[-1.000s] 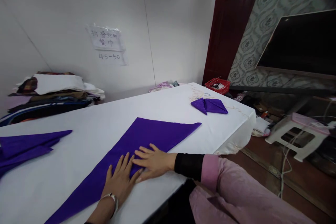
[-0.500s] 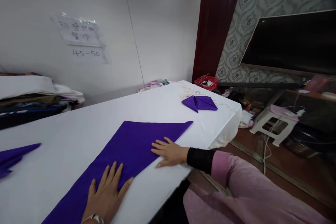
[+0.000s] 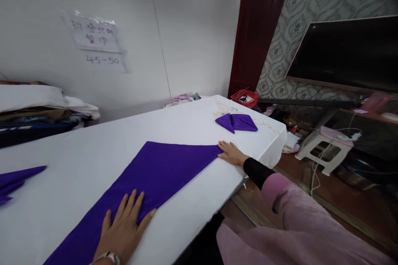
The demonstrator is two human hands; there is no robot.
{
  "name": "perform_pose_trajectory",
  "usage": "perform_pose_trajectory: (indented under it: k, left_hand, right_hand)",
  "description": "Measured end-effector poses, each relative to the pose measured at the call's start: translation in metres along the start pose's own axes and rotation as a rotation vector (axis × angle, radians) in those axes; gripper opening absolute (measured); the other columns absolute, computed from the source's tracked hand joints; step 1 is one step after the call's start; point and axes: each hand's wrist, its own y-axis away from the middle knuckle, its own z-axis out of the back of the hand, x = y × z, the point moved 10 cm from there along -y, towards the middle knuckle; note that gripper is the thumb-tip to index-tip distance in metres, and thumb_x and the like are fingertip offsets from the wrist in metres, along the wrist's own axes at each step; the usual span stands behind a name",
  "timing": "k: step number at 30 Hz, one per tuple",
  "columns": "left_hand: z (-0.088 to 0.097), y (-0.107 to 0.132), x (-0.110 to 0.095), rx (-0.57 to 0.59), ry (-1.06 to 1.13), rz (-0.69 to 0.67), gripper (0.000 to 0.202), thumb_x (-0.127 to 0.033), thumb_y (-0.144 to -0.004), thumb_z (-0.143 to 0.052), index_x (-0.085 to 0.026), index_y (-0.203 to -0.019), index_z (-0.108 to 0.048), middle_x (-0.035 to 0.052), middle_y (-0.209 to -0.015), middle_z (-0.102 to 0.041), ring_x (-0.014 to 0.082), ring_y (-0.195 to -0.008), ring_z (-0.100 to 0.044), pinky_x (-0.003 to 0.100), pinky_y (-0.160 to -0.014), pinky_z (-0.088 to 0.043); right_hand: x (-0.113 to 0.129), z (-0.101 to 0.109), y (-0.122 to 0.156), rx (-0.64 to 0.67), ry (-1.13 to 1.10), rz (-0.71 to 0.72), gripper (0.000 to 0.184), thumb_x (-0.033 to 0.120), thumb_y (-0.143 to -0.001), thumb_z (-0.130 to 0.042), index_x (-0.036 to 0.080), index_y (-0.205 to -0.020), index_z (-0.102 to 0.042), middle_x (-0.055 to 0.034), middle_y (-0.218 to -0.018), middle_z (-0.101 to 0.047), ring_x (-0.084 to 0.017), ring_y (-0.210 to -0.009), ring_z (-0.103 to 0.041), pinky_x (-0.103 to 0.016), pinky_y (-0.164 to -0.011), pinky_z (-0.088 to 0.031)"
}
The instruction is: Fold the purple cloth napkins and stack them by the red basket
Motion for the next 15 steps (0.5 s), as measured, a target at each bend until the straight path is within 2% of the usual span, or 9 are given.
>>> perform_pose_trajectory:
  k: [3,10,13,15]
  left_hand:
    - [0.004,0.001,-0.001,0.001,0.003,0.007,0.069,-0.053,-0.083,-0.037,-0.017,-0.142,-0.034,0.0094,-0.15,-0.026,0.0315,-0.14,-0.017,0.06,-0.109,-0.015]
    - [0.006,0.0,-0.005,0.095,-0.011,0.042,0.071,-0.052,-0.084,-0.034,-0.017,-0.144,-0.027,0.0067,-0.153,-0.02,0.0273,-0.141,-0.011,0.054,-0.112,-0.011]
    - [0.007,0.01,0.008,0.113,-0.014,0.067,0.068,-0.047,-0.083,-0.035,-0.016,-0.144,-0.029,0.0078,-0.152,-0.022,0.0285,-0.141,-0.013,0.054,-0.111,-0.013]
    - [0.017,0.028,0.023,0.058,0.037,0.093,0.061,-0.042,-0.083,-0.035,-0.019,-0.14,-0.039,0.007,-0.151,-0.028,0.0284,-0.141,-0.014,0.054,-0.111,-0.012]
  right_hand:
    - [-0.003,-0.001,-0.001,0.001,-0.006,-0.009,0.078,0.066,-0.088,-0.018,0.015,-0.147,-0.021,-0.0103,-0.154,-0.014,-0.025,-0.142,-0.01,-0.047,-0.113,-0.006]
    - [-0.005,-0.004,-0.002,-0.001,-0.001,-0.013,0.078,0.068,-0.088,-0.018,0.017,-0.148,-0.019,-0.0094,-0.154,-0.014,-0.025,-0.142,-0.009,-0.046,-0.113,-0.005]
    - [-0.006,-0.005,-0.003,0.0,0.004,-0.013,0.079,0.068,-0.087,-0.017,0.016,-0.148,-0.019,-0.0095,-0.154,-0.014,-0.025,-0.142,-0.008,-0.046,-0.113,-0.005]
    - [-0.006,-0.006,-0.003,0.005,0.009,-0.011,0.079,0.068,-0.087,-0.017,0.016,-0.148,-0.019,-0.0094,-0.154,-0.013,-0.024,-0.142,-0.008,-0.046,-0.113,-0.005]
